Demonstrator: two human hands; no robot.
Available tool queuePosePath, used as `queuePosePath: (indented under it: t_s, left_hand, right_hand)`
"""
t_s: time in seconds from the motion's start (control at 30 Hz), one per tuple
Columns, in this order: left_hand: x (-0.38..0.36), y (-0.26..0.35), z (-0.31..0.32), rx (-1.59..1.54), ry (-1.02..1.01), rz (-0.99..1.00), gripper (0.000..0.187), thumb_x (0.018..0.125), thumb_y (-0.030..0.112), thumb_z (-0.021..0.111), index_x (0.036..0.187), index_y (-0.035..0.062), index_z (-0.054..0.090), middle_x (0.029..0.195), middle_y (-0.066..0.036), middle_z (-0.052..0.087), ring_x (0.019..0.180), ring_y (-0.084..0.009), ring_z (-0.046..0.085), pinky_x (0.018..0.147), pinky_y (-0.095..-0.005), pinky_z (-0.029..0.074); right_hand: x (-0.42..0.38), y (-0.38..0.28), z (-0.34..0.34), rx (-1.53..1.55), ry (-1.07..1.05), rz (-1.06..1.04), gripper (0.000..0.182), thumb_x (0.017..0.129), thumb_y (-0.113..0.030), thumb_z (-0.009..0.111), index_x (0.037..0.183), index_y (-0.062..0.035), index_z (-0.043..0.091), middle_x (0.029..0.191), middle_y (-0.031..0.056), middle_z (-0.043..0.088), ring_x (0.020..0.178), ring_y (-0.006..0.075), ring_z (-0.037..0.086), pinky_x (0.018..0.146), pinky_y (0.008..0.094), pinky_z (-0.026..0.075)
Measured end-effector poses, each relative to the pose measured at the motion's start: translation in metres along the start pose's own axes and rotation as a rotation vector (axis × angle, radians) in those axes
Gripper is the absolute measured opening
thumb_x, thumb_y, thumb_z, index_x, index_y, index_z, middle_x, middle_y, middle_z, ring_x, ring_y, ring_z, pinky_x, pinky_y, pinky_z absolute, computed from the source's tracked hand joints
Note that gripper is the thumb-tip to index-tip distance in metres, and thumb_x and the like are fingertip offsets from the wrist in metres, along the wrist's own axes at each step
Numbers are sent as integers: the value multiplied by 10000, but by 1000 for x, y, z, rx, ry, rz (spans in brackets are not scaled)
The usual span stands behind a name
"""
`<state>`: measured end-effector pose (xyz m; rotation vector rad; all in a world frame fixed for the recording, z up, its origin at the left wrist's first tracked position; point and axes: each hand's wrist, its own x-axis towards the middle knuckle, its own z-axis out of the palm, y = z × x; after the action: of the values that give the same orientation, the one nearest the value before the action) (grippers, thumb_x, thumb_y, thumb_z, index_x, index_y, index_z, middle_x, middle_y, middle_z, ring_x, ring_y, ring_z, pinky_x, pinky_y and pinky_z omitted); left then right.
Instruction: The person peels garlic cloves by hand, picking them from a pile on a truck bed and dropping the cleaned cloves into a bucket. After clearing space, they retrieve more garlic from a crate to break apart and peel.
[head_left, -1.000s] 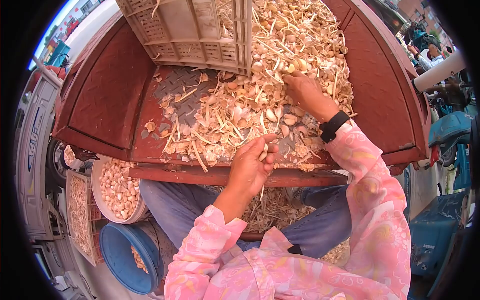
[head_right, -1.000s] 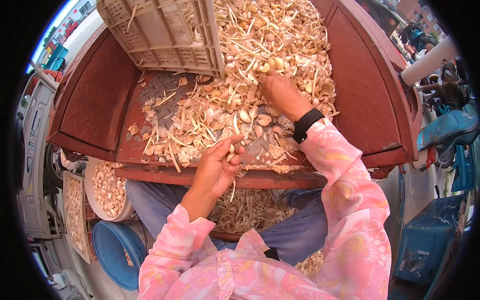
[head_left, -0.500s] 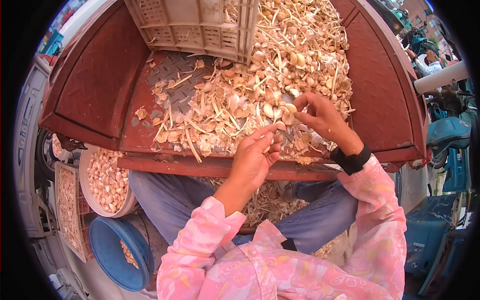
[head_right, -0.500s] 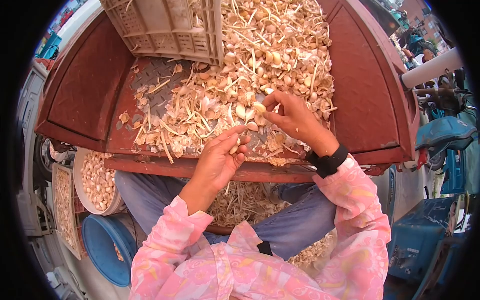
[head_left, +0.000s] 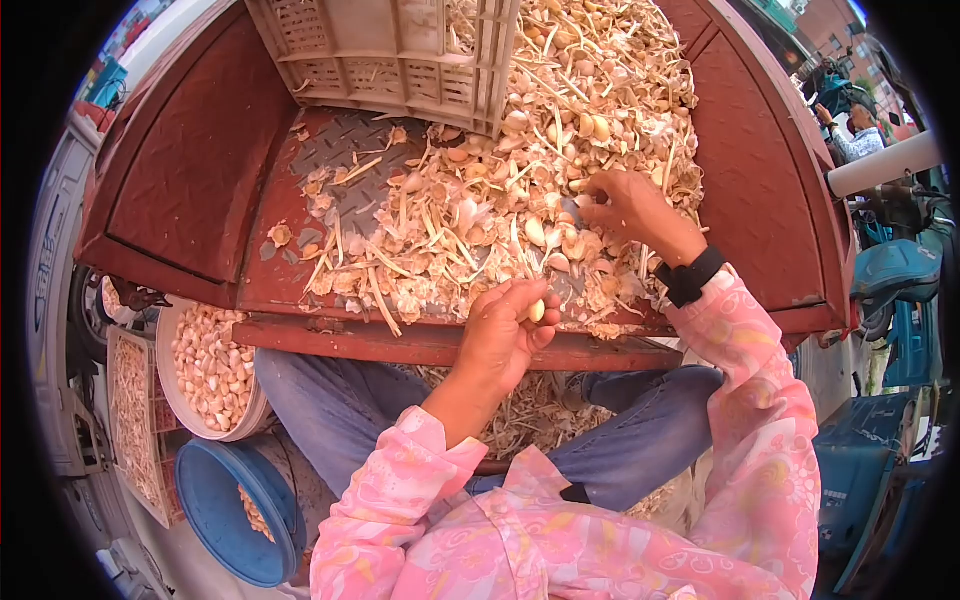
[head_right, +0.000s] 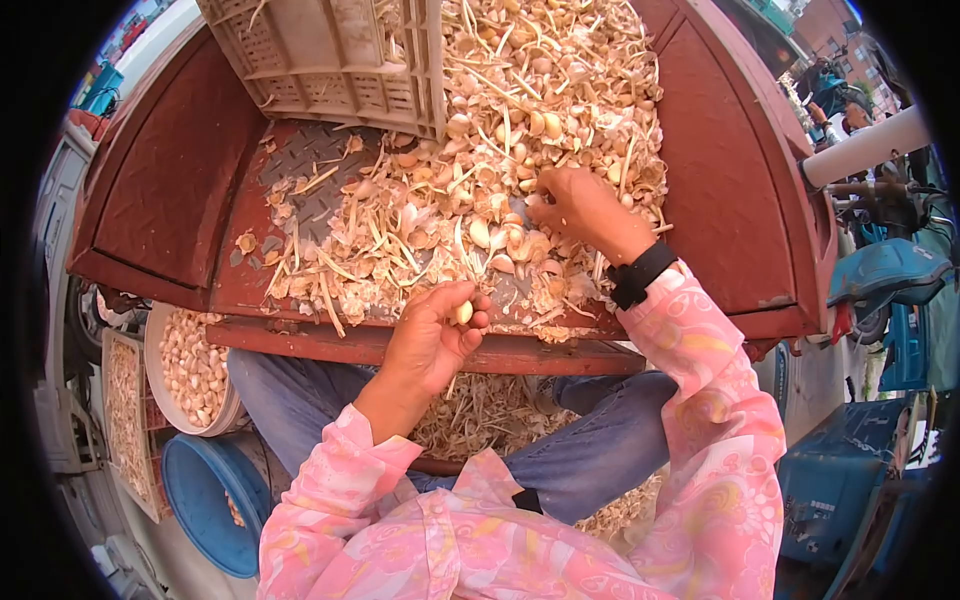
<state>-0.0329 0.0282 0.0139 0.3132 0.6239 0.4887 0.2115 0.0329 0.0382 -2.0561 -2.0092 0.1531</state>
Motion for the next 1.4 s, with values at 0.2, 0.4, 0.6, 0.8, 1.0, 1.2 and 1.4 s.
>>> queuePosePath:
  t_s: [0.2,0.4,0.6,0.8,1.0,1.2,1.4]
  left_hand:
    - [5,8,-4,90,-33,47,279,847,44,570,1118,2,522,821,-42,584,656,-75,580,509,-148,488]
    - [6,3,9,385,-18,329,340,859,140,613,1172,27,544,816,-12,594,655,-52,567,520,-146,463]
    - [7,-3,12,684,-15,507,214,838,173,652,1007,48,612,820,2,606,651,-42,553,523,-166,455]
    - [14,-3,4,383,-50,445,164,839,172,647,901,47,561,763,7,582,599,-37,521,497,-176,453]
    - [12,-2,-3,128,-127,263,126,868,148,603,921,45,553,752,-11,575,594,-61,521,497,-165,437]
    - [6,-1,-5,-106,-174,90,155,893,165,564,936,17,542,778,-63,573,621,-100,526,475,-158,451]
    - [-44,39,-19,-236,-209,145,201,931,172,490,955,-27,495,853,-95,464,695,-113,437,473,-154,455]
  right_hand:
    - [-5,-7,2,91,5,0,187,762,-86,616,929,-3,616,758,96,609,715,211,595,645,319,464]
    - [-36,-50,-10,950,-229,241,198,863,-149,604,997,-4,594,851,-20,575,768,53,526,662,223,448]
    - [-49,-74,-8,1127,-357,273,291,925,-247,507,1112,-25,528,974,14,555,819,78,556,699,244,493]
    - [-52,-86,-6,1105,-233,297,188,917,-191,516,945,-6,537,787,9,561,641,69,552,568,215,473]
    - [-56,-82,7,1225,-132,123,157,907,-180,540,924,-24,529,761,0,552,650,65,539,569,201,450]
    - [-56,-73,3,1405,-213,204,163,908,-194,533,916,-31,539,751,-8,541,635,61,524,573,213,448]
    - [-74,-73,9,677,-183,-229,151,846,-171,587,834,-21,595,737,76,563,639,190,550,588,319,437]
